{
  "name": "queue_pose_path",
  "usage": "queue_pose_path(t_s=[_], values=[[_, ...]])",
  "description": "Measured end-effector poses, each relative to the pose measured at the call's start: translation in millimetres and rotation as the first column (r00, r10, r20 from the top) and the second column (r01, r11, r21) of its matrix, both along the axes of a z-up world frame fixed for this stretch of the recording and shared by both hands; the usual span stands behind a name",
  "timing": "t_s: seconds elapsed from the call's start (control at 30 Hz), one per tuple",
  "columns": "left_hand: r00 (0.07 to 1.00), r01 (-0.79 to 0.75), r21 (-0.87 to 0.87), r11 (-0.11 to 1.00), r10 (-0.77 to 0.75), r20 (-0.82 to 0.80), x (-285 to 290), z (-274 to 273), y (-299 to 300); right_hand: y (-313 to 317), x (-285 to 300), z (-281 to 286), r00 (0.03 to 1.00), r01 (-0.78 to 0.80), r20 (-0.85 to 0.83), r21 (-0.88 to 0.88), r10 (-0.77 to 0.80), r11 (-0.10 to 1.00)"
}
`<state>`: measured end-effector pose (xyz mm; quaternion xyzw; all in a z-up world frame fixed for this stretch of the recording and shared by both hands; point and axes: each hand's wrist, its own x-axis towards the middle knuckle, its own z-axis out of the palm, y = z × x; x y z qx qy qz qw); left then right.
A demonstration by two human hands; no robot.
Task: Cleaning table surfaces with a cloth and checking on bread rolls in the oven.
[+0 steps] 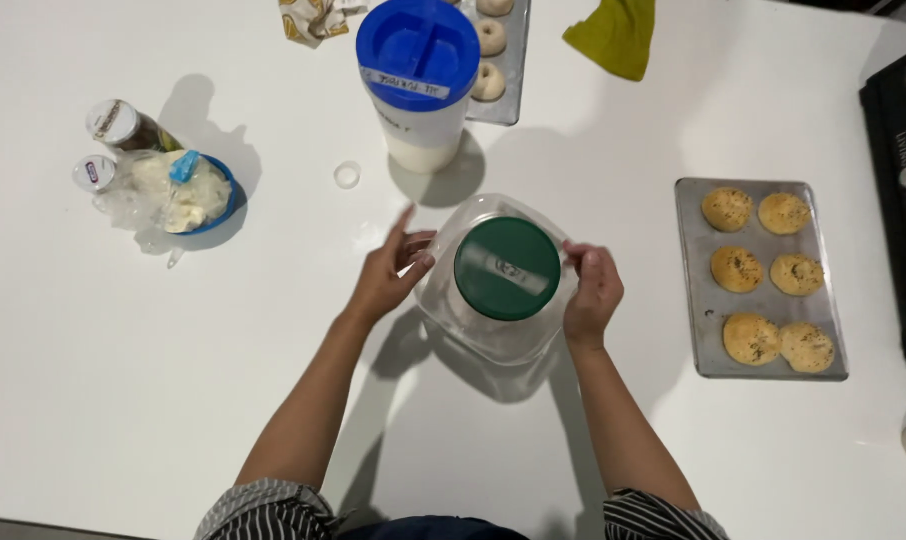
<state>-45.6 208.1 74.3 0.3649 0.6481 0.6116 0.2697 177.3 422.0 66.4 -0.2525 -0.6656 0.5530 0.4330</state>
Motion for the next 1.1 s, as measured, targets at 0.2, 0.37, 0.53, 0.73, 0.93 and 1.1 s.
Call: queue_pose_path(t_s=[0.2,0.37,0.53,0.73,0.93,1.1], values=[[0.980,-0.152,0.106,0.983,0.164,-0.111,19.3,6.8,-8.3,-44.9,-37.1,83.5,0.946,-0.282,0.220,0.196,0.238,0.939],[0.985,-0.147,0.026,0.989,0.149,-0.083,-0.2,-2.2,-20.1,-73.3,-10.2,79.5,0.939,-0.134,0.332,0.100,0.093,0.986],[0.988,-0.114,-0.083,0.990,0.121,0.097,-14.8,17.3,-24.0,-79.6,-7.4,120.7,0.821,-0.128,0.554,-0.054,0.136,0.990],[0.997,0.075,-0.120,0.990,-0.071,0.035,-29.6,29.9,-22.0,-86.7,-66.1,131.8,0.529,-0.812,0.844,0.473,0.091,0.341],[0.982,-0.184,-0.039,0.982,0.185,0.026,-8.2,23.6,-27.7,-96.8,-87.2,116.1,0.603,-0.705,0.797,0.505,0.046,0.498],[0.912,-0.410,-0.057,0.910,0.409,-0.025,1.9,33.3,-25.7,-93.0,-104.3,122.5,0.609,-0.705,0.792,0.511,0.050,0.491]])
